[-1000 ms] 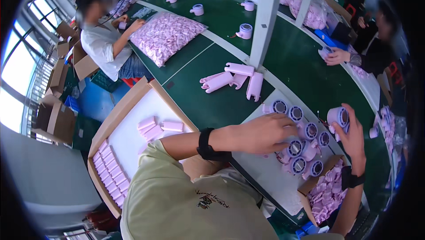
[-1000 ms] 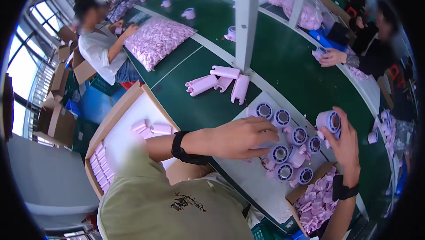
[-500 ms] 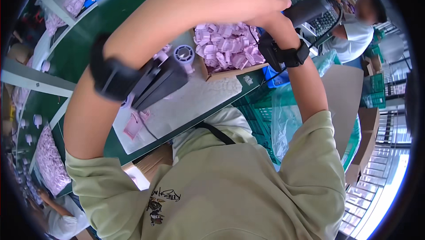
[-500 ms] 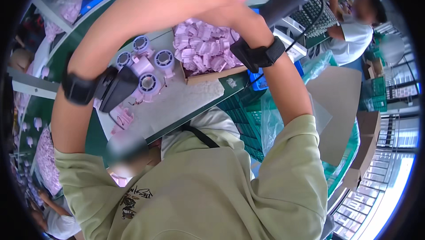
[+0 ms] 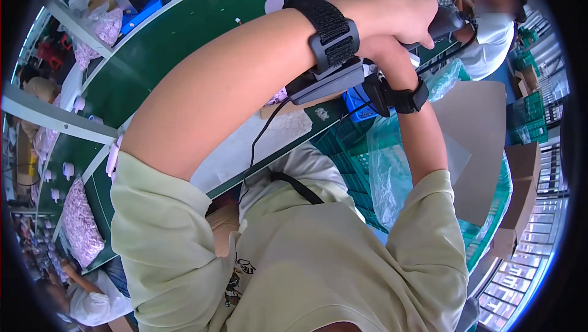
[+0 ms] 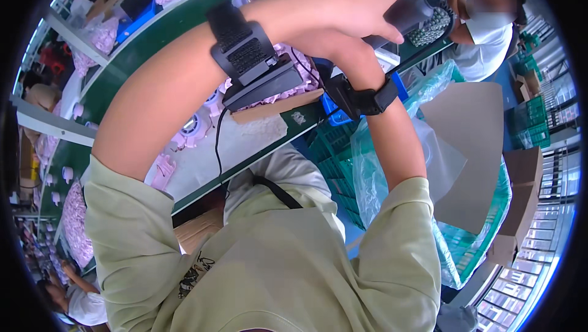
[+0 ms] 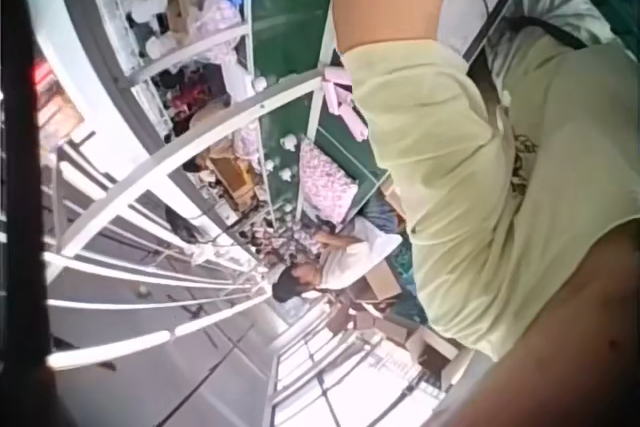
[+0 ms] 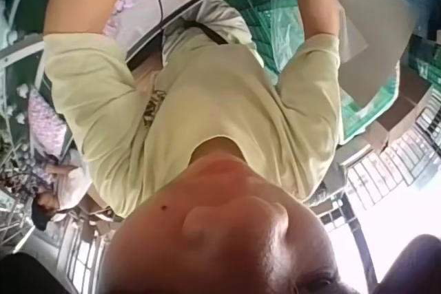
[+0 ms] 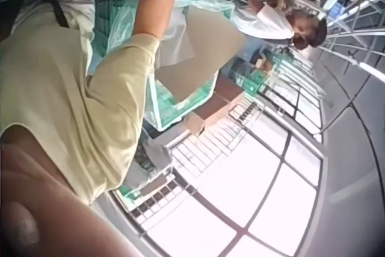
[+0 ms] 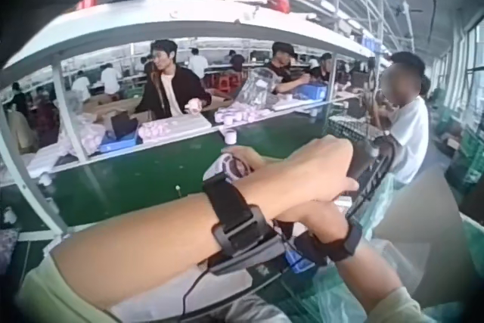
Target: The person assembles handheld fans by fitting fan heads, handle casings, and internal components together by hand, fastening them using an electric screwdriver, and placing the assembled units onto a conveyor belt.
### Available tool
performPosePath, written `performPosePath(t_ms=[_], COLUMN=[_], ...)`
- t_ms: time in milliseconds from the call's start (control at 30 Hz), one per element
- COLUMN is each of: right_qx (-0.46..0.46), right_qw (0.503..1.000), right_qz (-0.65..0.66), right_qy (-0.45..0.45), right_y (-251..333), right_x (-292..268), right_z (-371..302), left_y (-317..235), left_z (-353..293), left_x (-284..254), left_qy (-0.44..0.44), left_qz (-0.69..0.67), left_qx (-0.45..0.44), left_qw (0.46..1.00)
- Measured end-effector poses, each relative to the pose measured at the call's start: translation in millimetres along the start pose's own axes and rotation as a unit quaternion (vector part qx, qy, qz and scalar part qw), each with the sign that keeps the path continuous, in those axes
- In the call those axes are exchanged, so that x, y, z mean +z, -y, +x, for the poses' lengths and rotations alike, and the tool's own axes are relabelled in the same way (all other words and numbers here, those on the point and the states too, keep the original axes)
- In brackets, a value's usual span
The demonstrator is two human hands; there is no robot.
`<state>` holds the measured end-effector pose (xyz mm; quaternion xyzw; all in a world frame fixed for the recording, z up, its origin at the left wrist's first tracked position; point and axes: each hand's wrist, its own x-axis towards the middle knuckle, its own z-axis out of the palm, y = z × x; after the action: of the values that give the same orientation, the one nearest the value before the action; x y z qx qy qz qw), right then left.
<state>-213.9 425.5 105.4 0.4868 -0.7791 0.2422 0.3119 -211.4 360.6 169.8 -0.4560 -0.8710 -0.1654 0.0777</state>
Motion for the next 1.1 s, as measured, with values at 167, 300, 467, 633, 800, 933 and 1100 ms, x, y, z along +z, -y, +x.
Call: performPosePath(t_ms=[167, 300, 467, 633, 800, 933, 1100], right_qx=[-0.013, 0.055, 0.286, 0.398, 0.443, 0.467, 0.451], right_qw=[0.999, 0.997, 0.952, 0.868, 0.755, 0.777, 0.823], right_qz=[-0.011, 0.033, 0.111, 0.296, 0.481, 0.417, 0.344], right_qy=[-0.037, -0.036, -0.005, 0.000, -0.047, -0.068, 0.016], right_y=[6.7, 42.7, 135.1, 191.7, 244.3, 243.5, 217.7], right_x=[-3.3, -15.2, -42.7, -74.4, -108.9, -87.2, -25.1], right_z=[-20.0, -30.1, -77.9, -169.6, -238.2, -227.5, -175.0], left_y=[-30.1, -28.5, -28.4, -38.7, -39.6, -32.8, -18.5], left_z=[14.0, 4.6, -5.7, -21.7, -17.6, -9.5, -34.0], left_x=[-9.8, -26.2, -36.3, -35.8, -27.9, -12.4, 2.0], left_qy=[0.027, -0.046, 0.000, -0.059, -0.034, 0.002, -0.071], left_qz=[0.011, -0.110, -0.149, -0.164, -0.180, -0.156, -0.156], left_qx=[0.002, 0.098, 0.071, 0.122, 0.130, 0.060, 0.026], left_qw=[1.000, 0.988, 0.986, 0.977, 0.975, 0.986, 0.985])
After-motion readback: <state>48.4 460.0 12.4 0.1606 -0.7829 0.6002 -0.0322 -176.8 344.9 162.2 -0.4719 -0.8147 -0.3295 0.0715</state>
